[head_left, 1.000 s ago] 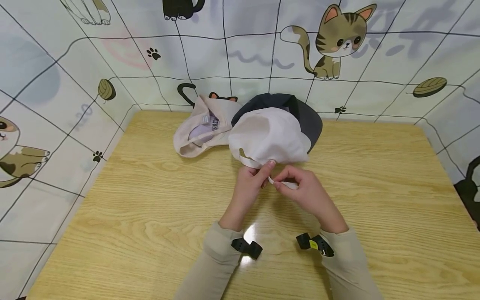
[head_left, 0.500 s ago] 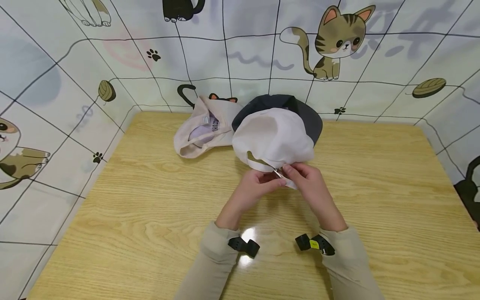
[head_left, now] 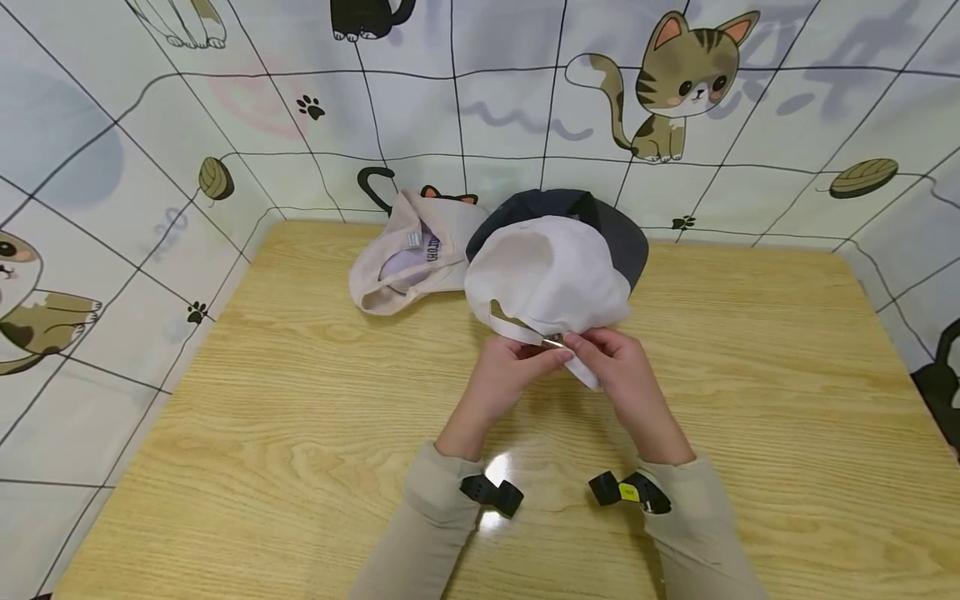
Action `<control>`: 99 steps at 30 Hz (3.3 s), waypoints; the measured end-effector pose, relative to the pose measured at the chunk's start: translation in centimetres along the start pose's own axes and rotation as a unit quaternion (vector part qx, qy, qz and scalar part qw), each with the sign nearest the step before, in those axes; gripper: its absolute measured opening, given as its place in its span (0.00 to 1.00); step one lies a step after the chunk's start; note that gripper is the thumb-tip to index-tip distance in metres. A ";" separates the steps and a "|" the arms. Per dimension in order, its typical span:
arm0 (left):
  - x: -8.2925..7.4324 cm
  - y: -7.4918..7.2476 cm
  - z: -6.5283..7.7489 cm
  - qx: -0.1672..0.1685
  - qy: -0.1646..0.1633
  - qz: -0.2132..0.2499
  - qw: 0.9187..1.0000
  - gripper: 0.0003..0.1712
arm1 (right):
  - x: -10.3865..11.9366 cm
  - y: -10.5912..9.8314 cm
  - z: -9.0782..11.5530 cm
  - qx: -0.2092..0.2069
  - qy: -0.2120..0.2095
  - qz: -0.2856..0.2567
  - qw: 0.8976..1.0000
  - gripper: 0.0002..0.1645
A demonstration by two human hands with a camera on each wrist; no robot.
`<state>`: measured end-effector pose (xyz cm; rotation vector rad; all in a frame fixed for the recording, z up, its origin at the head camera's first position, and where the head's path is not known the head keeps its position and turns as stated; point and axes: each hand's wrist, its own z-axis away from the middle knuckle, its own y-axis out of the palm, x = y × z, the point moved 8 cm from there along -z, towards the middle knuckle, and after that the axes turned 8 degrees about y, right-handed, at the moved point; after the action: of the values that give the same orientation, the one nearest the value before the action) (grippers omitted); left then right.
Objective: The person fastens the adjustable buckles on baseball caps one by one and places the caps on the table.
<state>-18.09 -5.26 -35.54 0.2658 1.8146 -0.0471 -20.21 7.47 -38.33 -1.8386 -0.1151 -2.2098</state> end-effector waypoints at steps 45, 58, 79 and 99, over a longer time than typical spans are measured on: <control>2.6 -2.7 -0.8 -0.082 0.056 0.393 0.914 0.19 | 0.9 -0.8 -0.3 0.134 -0.090 -0.416 0.895 0.19; 3.1 -3.1 -0.3 -0.066 0.005 0.469 0.881 0.30 | -2.2 -0.4 -1.6 0.173 0.059 -0.524 0.832 0.14; 4.5 -2.4 0.0 -0.046 -0.046 0.369 0.927 0.23 | -5.2 -1.5 -1.6 0.094 0.174 -0.633 0.748 0.12; 5.3 -3.7 -0.6 -0.119 -0.027 0.380 0.917 0.12 | -1.7 -4.6 -1.7 0.138 -0.003 -0.609 0.781 0.17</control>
<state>-20.68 -7.95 -40.91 0.7672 1.5342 0.7024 -22.69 11.76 -39.82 -1.7470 -2.0061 -2.5660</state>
